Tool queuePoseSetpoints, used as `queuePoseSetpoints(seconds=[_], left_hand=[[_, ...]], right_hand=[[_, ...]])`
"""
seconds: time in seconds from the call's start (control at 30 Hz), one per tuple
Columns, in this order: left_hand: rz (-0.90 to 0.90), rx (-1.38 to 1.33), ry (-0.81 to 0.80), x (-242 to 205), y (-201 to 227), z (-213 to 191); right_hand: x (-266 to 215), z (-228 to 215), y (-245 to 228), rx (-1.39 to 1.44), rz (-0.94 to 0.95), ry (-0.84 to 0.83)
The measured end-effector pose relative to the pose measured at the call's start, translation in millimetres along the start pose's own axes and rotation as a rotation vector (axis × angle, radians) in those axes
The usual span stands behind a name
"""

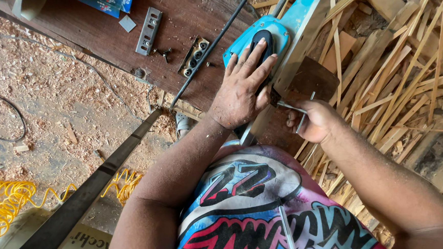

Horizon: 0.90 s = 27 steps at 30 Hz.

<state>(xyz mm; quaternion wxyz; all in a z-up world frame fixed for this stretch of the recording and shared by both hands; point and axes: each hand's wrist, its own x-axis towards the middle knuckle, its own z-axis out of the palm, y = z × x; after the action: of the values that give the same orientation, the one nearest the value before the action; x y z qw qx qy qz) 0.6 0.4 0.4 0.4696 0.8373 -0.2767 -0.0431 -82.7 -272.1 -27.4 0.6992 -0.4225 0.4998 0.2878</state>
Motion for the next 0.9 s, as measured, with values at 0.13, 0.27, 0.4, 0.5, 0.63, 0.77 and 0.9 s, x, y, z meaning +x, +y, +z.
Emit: queuePoseSetpoints(seconds=[0.13,0.27,0.4,0.5,0.63,0.77,0.9], left_hand=[[0.009,-0.007,0.003,0,0,-1],[0.009,-0.001,0.010,1,1,-1],[0.007,-0.006,-0.007,0,1,-2],[0.025,-0.010,-0.011,2,1,-4],[-0.002,-0.007,-0.006,-1,1,-3],[0.000,0.004,0.007,0,1,0],[0.002,-0.005,0.009,-1,1,-1]], right_hand=[[-11,16,-1,-0.108,-0.108,0.010],[-37,41,-8,-0.739,-0.352,0.080],[-60,53,-24,-1.510,-0.727,0.114],[-67,47,-29,-1.592,-0.825,0.132],[-58,33,-16,-1.051,-0.507,0.079],[-33,16,-4,-0.315,-0.302,0.043],[-13,1,-4,-0.096,-0.144,0.069]])
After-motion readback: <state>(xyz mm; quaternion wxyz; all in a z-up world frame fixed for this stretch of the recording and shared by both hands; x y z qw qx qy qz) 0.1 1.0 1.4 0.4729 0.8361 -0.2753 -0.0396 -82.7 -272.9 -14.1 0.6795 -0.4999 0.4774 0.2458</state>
